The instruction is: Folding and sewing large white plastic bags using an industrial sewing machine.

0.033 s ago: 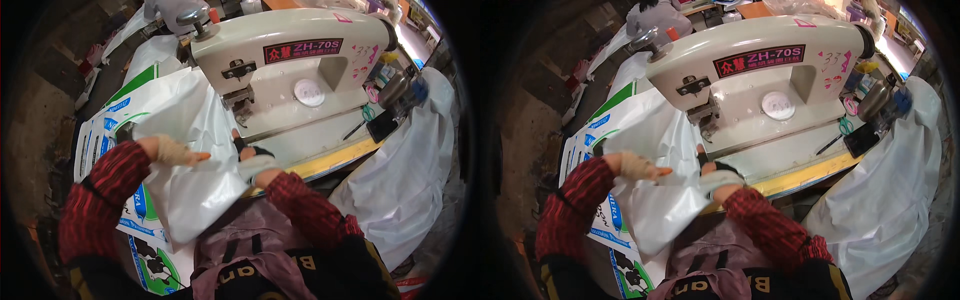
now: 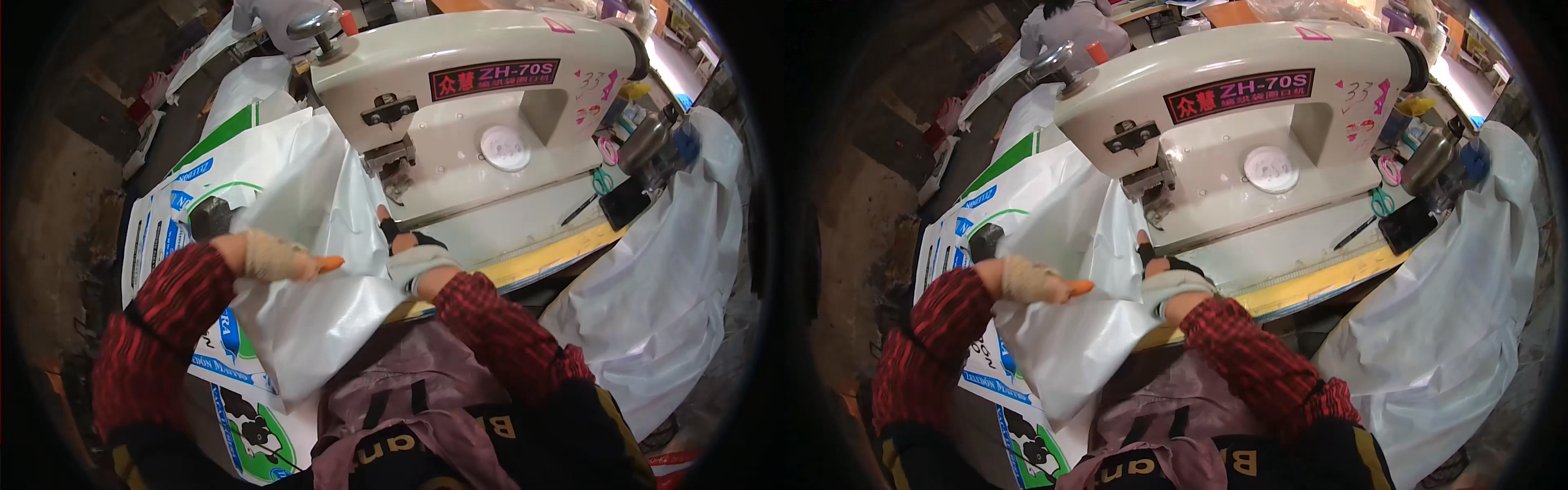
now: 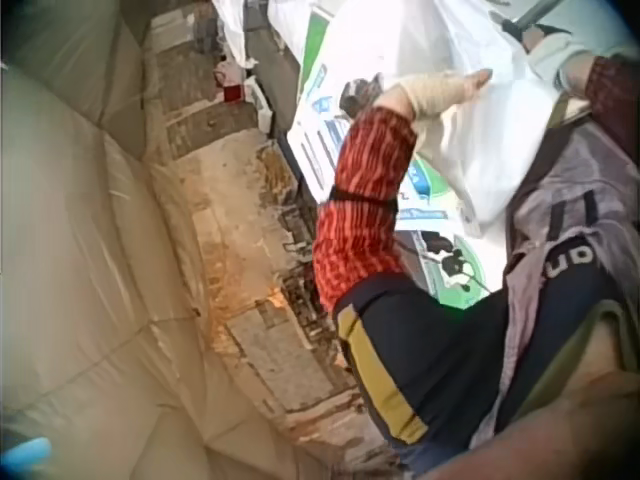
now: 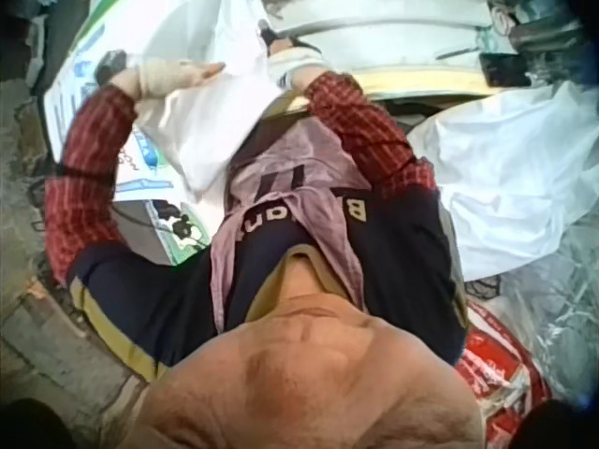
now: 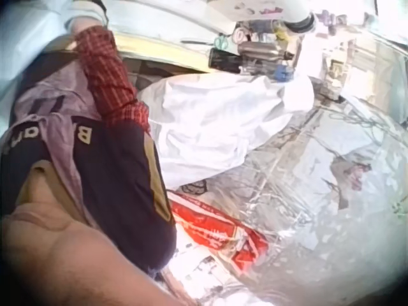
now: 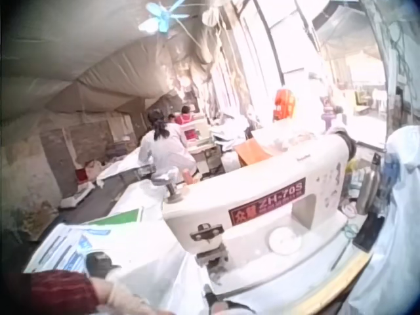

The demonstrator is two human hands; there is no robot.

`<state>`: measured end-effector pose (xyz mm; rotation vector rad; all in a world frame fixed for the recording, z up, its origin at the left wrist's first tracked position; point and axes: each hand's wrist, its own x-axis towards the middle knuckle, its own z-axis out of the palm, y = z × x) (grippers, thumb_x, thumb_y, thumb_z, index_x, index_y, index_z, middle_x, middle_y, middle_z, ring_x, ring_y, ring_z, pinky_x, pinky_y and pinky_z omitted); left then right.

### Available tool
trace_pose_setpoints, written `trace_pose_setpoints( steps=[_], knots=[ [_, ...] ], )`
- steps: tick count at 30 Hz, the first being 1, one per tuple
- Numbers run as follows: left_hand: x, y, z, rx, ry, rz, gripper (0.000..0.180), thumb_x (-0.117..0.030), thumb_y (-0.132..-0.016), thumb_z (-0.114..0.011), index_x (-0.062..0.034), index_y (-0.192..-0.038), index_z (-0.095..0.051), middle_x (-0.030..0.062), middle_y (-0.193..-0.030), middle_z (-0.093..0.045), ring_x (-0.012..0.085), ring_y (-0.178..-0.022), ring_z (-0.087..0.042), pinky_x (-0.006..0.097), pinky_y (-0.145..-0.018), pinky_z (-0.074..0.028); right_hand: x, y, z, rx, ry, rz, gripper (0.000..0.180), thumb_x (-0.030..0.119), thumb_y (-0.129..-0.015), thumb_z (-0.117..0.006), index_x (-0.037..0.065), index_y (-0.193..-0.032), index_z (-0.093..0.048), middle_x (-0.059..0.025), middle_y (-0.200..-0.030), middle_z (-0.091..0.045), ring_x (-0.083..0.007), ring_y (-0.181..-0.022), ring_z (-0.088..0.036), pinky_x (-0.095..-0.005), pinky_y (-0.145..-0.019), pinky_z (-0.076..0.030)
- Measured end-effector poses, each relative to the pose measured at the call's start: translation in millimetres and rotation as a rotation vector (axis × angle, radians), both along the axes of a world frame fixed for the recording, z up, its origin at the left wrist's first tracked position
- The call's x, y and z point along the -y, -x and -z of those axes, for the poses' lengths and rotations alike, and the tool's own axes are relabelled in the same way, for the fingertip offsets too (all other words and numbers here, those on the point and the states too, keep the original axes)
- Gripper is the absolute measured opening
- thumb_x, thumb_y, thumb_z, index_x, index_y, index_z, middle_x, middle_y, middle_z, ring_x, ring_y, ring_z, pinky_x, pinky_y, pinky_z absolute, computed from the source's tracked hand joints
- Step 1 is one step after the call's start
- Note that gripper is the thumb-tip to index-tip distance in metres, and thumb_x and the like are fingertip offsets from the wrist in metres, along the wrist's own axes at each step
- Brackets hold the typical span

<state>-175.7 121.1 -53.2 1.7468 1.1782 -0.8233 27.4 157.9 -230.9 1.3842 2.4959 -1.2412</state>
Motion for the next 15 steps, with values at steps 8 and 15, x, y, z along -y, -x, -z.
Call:
trace_pose_setpoints(
  steps=[8,15],
  knots=[
    [135,-165,3,0.337,0.319,0.098,0.040,-0.044,-0.068,-0.066,-0.0075,-0.084,-0.060,0.0123,-0.079,-0.060,0.0301,-0.074,-0.057,0.035,-0.067,-0.047,71,-34,-12,-0.030,-0.074,-0.272,0.068,0.023,-0.078,-0.047,0.012,-0.137,-0.015,-0.0269,-0.082,-0.058,-0.0397,-0.072,-0.058,-0.0450,-0.065,-0.045],
    [128,-75,-49,-0.406,0.105,0.284,0.040,-0.044,-0.068,-0.062,-0.0068,-0.084,-0.067,0.0119,-0.085,-0.064,0.0251,-0.081,-0.061,0.035,-0.074,-0.046,84,-51,-52,0.084,0.052,-0.118,0.060,0.021,-0.079,-0.047,0.007,-0.133,-0.023,-0.0263,-0.087,-0.059,-0.0383,-0.075,-0.060,-0.0432,-0.069,-0.046]
  ],
)
